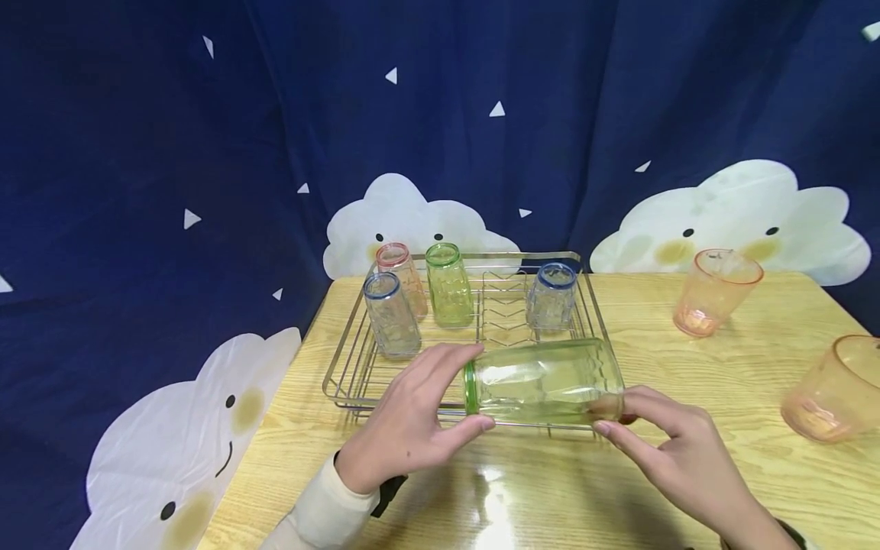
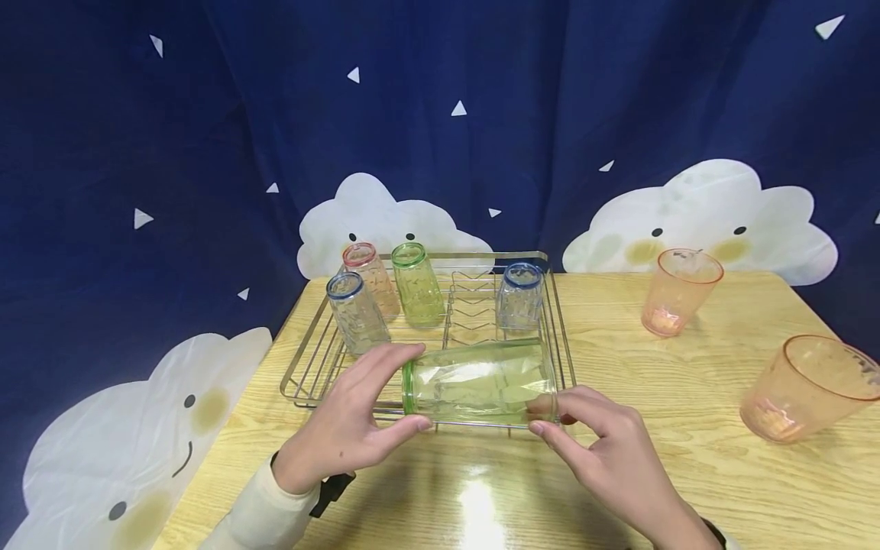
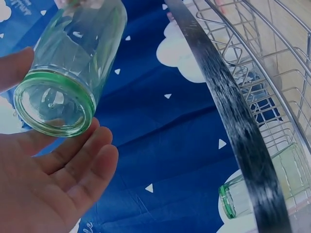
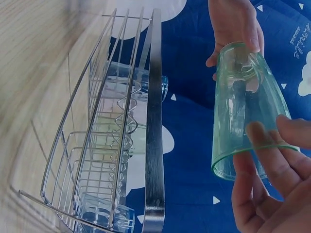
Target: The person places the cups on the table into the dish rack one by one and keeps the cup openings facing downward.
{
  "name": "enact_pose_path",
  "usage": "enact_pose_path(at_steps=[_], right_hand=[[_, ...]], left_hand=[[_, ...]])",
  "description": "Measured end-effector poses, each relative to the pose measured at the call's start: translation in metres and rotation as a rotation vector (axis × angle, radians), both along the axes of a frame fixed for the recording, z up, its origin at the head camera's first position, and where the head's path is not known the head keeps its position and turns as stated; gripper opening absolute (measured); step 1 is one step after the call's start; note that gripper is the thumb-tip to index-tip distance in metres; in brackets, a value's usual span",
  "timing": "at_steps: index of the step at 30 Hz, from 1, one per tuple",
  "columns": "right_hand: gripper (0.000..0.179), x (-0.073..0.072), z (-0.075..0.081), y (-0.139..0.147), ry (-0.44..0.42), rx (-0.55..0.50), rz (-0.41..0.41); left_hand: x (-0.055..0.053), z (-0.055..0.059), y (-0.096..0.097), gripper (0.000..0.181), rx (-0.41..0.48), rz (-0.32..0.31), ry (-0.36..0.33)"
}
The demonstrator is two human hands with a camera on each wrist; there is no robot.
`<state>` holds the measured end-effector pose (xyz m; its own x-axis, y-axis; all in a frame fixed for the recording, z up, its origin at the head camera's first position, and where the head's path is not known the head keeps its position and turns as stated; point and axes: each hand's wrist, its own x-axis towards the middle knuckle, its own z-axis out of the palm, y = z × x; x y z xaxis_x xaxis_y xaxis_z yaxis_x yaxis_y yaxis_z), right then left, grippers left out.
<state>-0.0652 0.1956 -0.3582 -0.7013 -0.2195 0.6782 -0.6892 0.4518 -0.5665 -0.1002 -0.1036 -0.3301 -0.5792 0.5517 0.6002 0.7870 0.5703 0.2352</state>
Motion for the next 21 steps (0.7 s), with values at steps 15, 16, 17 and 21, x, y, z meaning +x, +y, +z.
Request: enact_pose_path(at_steps=[15, 16, 17, 21], right_hand=[[0.038, -0.004, -0.004, -0.002, -0.035, 0.069, -0.046], [0.038, -0.004, -0.003, -0.002, -0.041, 0.079, -0.052], [0.038, -0.004, -0.003, -0.001, -0.045, 0.091, -0.058], [0.040, -0.003, -0.001, 0.001, -0.068, 0.133, -0.067]], left_hand=[[-0.004, 0.006, -0.005, 0.072, 0.125, -0.059, 0.041], [-0.004, 0.007, -0.006, 0.071, 0.130, -0.055, 0.040], [-0.004, 0.007, -0.007, 0.070, 0.134, -0.052, 0.043], [-0.005, 0.008, -0.011, 0.069, 0.154, -0.039, 0.052]])
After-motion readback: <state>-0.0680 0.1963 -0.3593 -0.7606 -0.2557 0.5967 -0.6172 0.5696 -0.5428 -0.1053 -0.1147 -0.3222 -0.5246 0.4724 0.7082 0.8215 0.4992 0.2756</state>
